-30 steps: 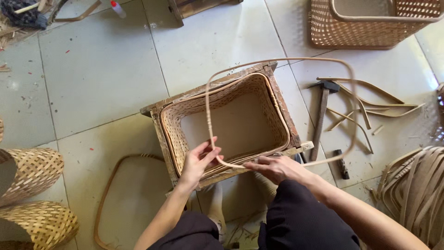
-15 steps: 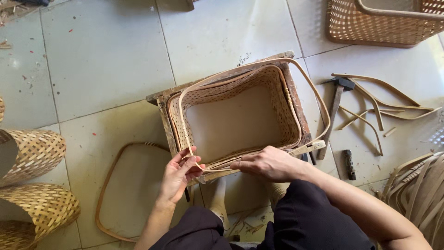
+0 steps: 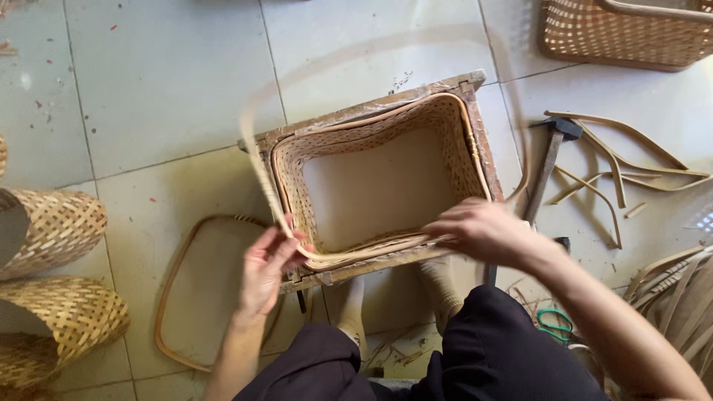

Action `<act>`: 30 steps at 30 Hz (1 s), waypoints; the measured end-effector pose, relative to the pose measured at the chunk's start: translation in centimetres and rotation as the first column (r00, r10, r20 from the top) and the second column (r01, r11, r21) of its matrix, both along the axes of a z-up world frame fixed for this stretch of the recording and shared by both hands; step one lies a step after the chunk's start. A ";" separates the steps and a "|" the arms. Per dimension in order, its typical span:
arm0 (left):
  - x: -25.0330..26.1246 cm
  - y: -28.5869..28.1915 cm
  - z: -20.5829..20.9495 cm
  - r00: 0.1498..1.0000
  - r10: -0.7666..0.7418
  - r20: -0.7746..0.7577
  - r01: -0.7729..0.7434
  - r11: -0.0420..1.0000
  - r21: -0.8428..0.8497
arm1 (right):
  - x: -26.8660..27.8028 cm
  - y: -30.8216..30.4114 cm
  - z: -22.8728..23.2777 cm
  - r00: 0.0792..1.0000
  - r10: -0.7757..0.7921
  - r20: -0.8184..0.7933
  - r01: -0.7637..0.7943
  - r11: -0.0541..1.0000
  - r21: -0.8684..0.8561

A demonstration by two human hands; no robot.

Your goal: The person assembles a rectangular basket by fitting flexible woven strips into a wooden mold. They place multiple strips into the mold, press them into place, and use a hammer to secure the edges.

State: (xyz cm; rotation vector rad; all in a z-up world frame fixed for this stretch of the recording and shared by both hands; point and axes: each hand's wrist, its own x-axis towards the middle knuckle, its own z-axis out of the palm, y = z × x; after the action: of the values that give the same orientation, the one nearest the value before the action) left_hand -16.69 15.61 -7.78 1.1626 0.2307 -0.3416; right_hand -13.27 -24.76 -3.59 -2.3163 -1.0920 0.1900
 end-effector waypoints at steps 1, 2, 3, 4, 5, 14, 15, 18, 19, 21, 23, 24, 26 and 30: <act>0.0 0.4 0.2 0.996 0.002 0.084 -0.004 1.000 0.022 | 0.0 -1.1 -0.3 0.996 -0.085 -0.016 0.084 0.994 -0.064; 0.0 0.7 0.5 0.986 0.002 0.167 -0.009 0.999 0.045 | -0.2 -1.9 -0.8 0.991 -0.133 -0.034 0.128 0.985 -0.117; 0.1 1.0 0.7 0.968 -0.003 0.252 -0.014 0.998 0.067 | -0.5 -2.8 -1.2 0.982 -0.184 -0.046 0.174 0.970 -0.172; 0.2 1.0 0.8 0.950 -0.010 0.312 -0.022 0.995 0.096 | -0.8 -3.5 -1.9 0.971 -0.235 -0.054 0.217 0.950 -0.226; 0.0 0.8 0.8 0.930 -0.021 0.368 -0.027 0.992 0.125 | -1.2 -3.8 -2.6 0.971 -0.239 0.011 0.237 0.952 -0.197; -0.4 0.4 -0.4 0.860 0.015 0.511 -0.105 0.984 0.147 | -2.2 -2.2 -3.0 0.903 -0.293 0.314 0.327 0.943 -0.061; -0.1 0.4 -0.3 0.869 0.014 0.495 -0.115 0.978 0.175 | -2.5 -1.7 -1.3 0.875 -0.277 0.397 0.283 0.958 0.043; 0.4 -0.1 0.0 0.999 -0.021 0.040 -0.018 0.611 0.791 | -4.2 -3.4 5.9 0.718 -0.292 0.632 0.235 0.956 0.175; 0.3 -0.5 0.3 0.987 -0.034 0.160 -0.072 0.789 0.611 | -4.5 -3.8 7.7 0.744 -0.293 0.601 0.252 0.955 0.154; 0.8 -1.6 1.2 0.913 0.045 0.404 -0.102 0.988 0.120 | -3.8 -4.2 10.6 0.777 -0.298 0.554 0.285 0.952 0.113; 2.2 -2.6 2.6 0.898 0.070 0.434 -0.112 0.991 0.070 | -2.6 -3.7 12.8 0.795 -0.303 0.525 0.312 0.947 0.075; 3.1 -2.8 3.2 0.890 0.085 0.449 -0.118 0.992 0.046 | -2.3 -3.1 13.7 0.764 -0.255 0.593 0.232 0.966 0.116; 3.8 -3.1 3.5 0.866 0.004 0.500 -0.102 0.980 0.170 | -2.2 -2.0 15.6 0.699 -0.150 0.699 0.042 0.985 0.169; 4.4 -2.9 2.3 0.818 -0.107 0.566 -0.008 0.980 0.198 | 0.6 -1.8 17.6 0.569 -0.205 0.797 0.420 0.905 -0.067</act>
State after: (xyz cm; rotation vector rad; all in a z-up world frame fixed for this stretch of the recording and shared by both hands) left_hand -12.25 12.75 -5.53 1.4124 -0.3100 0.0024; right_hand -12.69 -26.55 14.02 -2.8599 -1.0065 -0.9820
